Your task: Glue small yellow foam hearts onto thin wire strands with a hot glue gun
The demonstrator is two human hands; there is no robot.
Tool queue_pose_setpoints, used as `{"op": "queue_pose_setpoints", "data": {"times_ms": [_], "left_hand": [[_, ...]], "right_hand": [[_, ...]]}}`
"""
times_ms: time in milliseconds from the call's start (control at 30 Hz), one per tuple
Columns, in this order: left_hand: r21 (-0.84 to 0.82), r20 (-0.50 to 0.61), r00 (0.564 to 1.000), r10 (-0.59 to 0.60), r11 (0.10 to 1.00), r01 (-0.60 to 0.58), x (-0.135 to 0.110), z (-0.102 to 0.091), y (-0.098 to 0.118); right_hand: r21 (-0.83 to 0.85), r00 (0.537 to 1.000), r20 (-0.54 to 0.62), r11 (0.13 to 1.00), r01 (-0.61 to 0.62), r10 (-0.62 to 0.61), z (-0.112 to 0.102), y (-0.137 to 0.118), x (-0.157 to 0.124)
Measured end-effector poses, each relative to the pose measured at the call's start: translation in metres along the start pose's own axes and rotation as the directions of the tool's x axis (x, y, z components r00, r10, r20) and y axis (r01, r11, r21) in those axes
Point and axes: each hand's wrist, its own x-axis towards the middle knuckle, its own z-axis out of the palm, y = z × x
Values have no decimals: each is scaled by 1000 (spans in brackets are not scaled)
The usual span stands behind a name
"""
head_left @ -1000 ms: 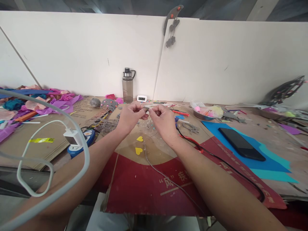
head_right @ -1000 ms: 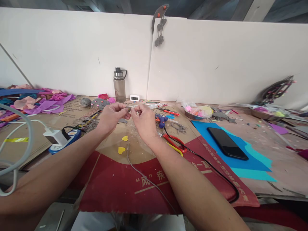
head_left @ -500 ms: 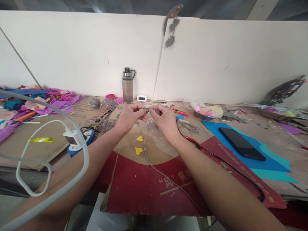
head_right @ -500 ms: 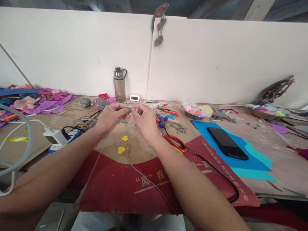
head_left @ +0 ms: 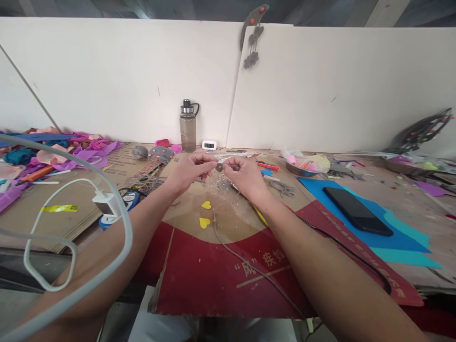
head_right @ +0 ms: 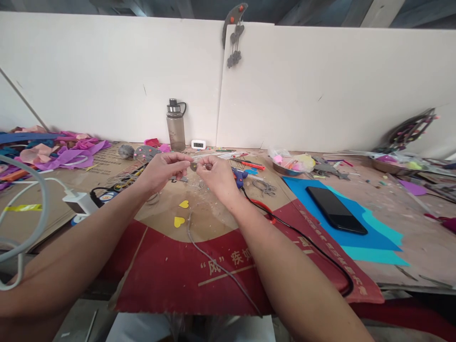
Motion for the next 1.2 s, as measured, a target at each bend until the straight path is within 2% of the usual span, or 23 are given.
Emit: {"op": "queue_pose_setpoints", "data": {"times_ms": [133, 233, 367, 500, 600, 867, 1033, 1200], "left_hand": [[304, 17, 993, 113, 946, -113, -4, 3, 4], [459, 22, 989, 145, 878, -139, -5, 4, 5], [572, -10, 984, 180, 808, -142, -5, 5, 5], [467, -83, 992, 97, 883, -47, -7, 6, 9], [382, -94, 995, 39, 924, -1, -7, 7, 12], [214, -89, 996, 28, 977, -9, -4, 14, 5], [137, 31, 999, -35, 990, 31, -1, 7, 2], [52, 174, 979, -107, 994, 99, 0, -3, 4]], "right_hand": [[-207, 994, 6, 972, 108, -109, 2, -2, -5], [-329, 983, 7, 928, 175, -183, 2, -4, -6], [-318, 974, 56, 920, 228, -221, 2, -5, -8], [-232, 980, 50, 952, 201, -195, 1, -6, -10], [-200, 984, 42, 963, 179, -175, 2, -5, -9], [-34, 1000, 23, 999, 14, -14, 3, -4, -6], [-31, 999, 43, 999, -22, 24, -3, -7, -5], [-84, 991, 126, 996, -30, 41, -9, -10, -3]]}}
